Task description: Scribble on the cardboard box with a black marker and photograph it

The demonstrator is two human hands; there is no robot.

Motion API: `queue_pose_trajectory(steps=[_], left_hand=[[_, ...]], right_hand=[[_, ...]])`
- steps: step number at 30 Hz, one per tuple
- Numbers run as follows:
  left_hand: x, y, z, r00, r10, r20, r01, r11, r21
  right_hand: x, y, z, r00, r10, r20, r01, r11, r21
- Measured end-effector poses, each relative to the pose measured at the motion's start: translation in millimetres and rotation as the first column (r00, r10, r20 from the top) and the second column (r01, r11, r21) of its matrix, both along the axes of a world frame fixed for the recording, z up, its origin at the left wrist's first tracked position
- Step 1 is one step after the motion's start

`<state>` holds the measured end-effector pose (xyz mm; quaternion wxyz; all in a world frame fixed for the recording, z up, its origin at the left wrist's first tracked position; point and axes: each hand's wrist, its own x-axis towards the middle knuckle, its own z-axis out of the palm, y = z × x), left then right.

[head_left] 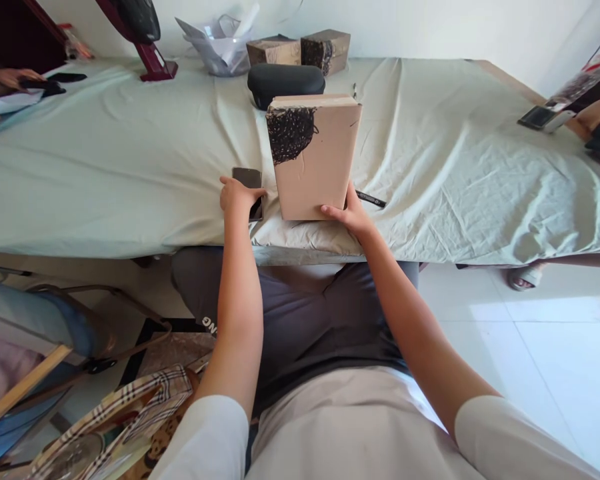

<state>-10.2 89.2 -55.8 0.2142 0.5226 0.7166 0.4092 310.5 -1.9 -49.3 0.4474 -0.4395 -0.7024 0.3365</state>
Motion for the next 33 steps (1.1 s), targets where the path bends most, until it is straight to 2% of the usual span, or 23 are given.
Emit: queue_pose_trajectory(steps=[1,4,7,9,12,14,15,18,20,23,28,33], left_hand=[[5.5,-11.5,3.8,0.989,0.138,-0.042,-0.141,0.988,-0.058],[21.2,-42.0,24.4,0.977,0.208,-0.048,-0.210,0.977,-0.049],[33.2,-67.0,57.0,0.975,0.224,-0.005,-0.223,0.971,0.086],[41.0,-84.7,82.1,0.964,0.267,-0.003,-0.259,0.939,0.228],[56.7,-114.6,115.6,0.981,0.193,-0.004,-0.173,0.887,0.427],[69.7,-132.7,130.2,0.986,0.168,-0.007,-0.138,0.828,0.544],[76.3,-139.9,134.4,0.990,0.141,-0.020,-0.106,0.825,0.554],[92.7,-150.8,136.3,0.999,0.026,-0.022,-0.011,0.856,0.517],[97.9,-149.8,132.0,0.999,-0.038,-0.016,0.041,0.863,0.504],[96.8,-141.9,123.9,0.996,-0.074,-0.042,0.085,0.853,0.514],[91.6,-133.3,114.5,0.995,-0.093,-0.029,0.094,0.850,0.519],[96.3,-131.9,113.0,0.997,-0.021,-0.068,0.056,0.820,0.570]], right_hand=[[-0.3,-0.6,0.9,1.000,0.010,-0.001,-0.010,1.000,0.007],[-1.7,-1.9,3.1,1.000,0.025,0.006,-0.025,1.000,0.001],[-3.0,-1.4,2.5,0.998,0.016,-0.060,-0.016,1.000,-0.007],[-3.1,-0.2,0.4,0.990,0.022,-0.137,-0.023,1.000,-0.005],[-2.4,1.6,-3.2,0.980,0.039,-0.198,-0.039,0.999,0.002],[-1.8,2.4,-4.9,0.978,0.039,-0.202,-0.038,0.999,0.010],[-1.5,2.6,-5.6,0.979,0.040,-0.202,-0.038,0.999,0.012],[-1.0,2.8,-6.6,0.980,0.040,-0.196,-0.039,0.999,0.006],[-0.6,2.5,-6.9,0.982,0.035,-0.188,-0.036,0.999,0.001],[-0.1,1.9,-6.8,0.984,0.030,-0.176,-0.029,1.000,0.013],[-0.5,2.2,-6.0,0.985,0.038,-0.169,-0.031,0.999,0.041],[-1.1,3.9,-6.3,0.987,0.046,-0.154,-0.040,0.998,0.037]])
